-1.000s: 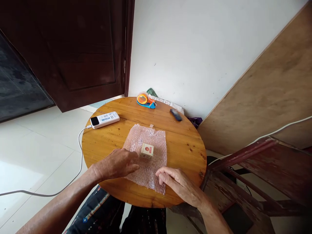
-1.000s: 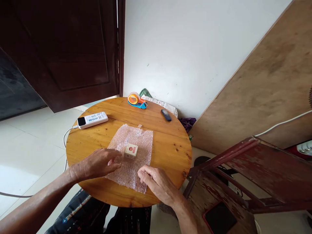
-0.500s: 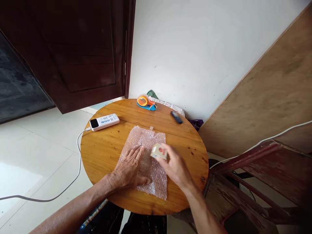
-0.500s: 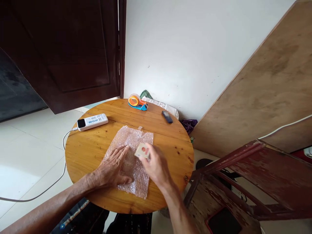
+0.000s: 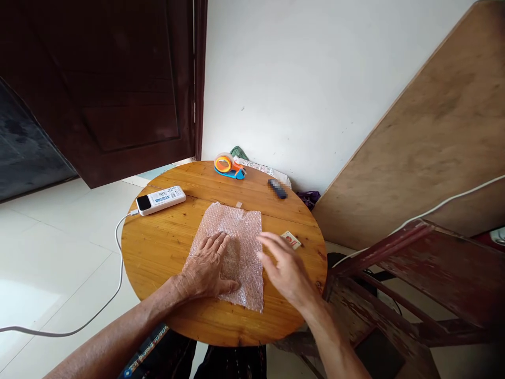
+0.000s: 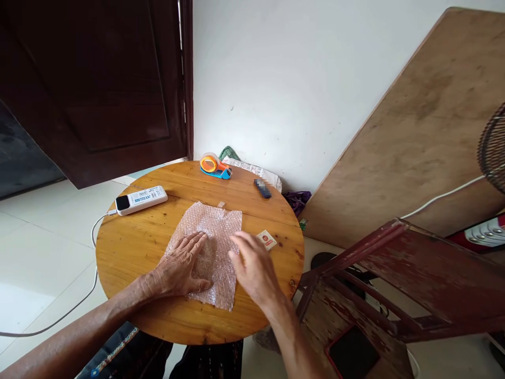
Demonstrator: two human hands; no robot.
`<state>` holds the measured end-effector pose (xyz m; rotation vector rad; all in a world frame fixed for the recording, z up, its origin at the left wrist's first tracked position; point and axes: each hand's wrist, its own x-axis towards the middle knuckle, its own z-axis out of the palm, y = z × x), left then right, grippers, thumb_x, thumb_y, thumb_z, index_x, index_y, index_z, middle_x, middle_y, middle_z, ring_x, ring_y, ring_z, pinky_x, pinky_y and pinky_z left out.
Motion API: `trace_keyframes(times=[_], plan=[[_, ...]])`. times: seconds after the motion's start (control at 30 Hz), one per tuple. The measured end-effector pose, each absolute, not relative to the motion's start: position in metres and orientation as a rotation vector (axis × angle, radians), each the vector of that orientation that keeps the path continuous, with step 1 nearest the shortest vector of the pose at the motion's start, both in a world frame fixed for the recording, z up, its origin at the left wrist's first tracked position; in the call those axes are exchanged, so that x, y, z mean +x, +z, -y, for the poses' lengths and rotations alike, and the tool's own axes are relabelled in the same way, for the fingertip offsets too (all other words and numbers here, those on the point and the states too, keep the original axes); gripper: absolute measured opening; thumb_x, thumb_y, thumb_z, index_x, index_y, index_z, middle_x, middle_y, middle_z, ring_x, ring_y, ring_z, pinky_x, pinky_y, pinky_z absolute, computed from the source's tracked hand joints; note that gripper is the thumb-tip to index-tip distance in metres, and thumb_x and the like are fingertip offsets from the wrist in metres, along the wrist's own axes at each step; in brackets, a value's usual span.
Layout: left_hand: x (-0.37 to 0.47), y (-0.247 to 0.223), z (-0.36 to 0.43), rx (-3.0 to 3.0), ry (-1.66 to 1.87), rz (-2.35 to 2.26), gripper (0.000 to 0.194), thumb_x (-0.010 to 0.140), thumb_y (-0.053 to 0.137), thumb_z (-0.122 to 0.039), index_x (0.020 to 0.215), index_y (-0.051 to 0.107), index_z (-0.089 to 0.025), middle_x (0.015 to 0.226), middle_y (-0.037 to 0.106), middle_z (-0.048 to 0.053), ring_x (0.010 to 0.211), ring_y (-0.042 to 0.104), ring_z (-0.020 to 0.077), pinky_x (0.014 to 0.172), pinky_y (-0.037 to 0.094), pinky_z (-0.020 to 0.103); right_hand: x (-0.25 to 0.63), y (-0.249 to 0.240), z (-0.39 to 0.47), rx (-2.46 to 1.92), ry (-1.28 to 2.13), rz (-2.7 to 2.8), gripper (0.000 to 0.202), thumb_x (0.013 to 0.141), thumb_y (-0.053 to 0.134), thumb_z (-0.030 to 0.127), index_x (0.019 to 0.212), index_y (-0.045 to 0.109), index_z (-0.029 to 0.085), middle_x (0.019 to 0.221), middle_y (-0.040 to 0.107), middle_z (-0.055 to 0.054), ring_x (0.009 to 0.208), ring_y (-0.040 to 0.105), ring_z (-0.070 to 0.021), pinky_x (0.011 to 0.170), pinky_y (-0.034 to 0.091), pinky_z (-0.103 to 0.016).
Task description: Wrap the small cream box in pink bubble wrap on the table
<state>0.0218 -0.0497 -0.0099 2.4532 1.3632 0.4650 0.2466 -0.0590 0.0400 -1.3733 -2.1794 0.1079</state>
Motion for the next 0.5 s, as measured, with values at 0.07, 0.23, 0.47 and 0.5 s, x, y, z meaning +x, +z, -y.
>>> trace_keyframes(times=[0.07,0.23,0.47,0.5], plan=[[0.022,-0.011,0.050,2.471,0.476,-1.363,0.110,0.063,0.071,-0.064,0.148,0.030,-0.007,0.153,0.036,0.025,0.145,0.027,0.0378,0.118,0.020,0.055,0.224,0.035,0.055,-1.311,0.225,2.360,0.036,0.094,0.048,0.021,0.129,0.058,0.019,0.132,0.061,-0.010,0.122,0.056,-0.0233,0.104,0.045,-0.044],[0.021,-0.013,0.050,2.494,0.461,-1.371,0.114,0.062,0.070,-0.070,0.148,0.031,-0.007,0.153,0.035,0.025,0.145,0.027,0.0380,0.119,0.017,0.055,0.218,0.018,0.049,-1.475,0.190,2.440,0.044,0.089,0.057,0.025,0.132,0.055,0.018,0.141,0.054,-0.014,0.128,0.051,-0.0299,0.103,0.043,-0.051],[0.019,-0.007,0.047,2.546,0.371,-1.296,0.109,0.065,0.066,-0.075,0.147,0.037,-0.010,0.154,0.034,0.024,0.145,0.025,0.0404,0.118,0.016,0.059,0.259,0.039,0.064,-1.564,-0.045,2.219,0.034,0.093,0.051,0.031,0.121,0.062,0.016,0.128,0.062,-0.015,0.119,0.056,-0.0305,0.103,0.042,-0.051],[0.018,-0.004,0.046,2.557,0.367,-1.272,0.106,0.066,0.064,-0.076,0.146,0.039,-0.011,0.154,0.034,0.024,0.145,0.025,0.0411,0.117,0.017,0.061,0.265,0.040,0.064,-1.609,-0.103,2.150,0.036,0.093,0.051,0.032,0.122,0.061,0.014,0.128,0.062,-0.016,0.118,0.056,-0.0313,0.102,0.043,-0.050]])
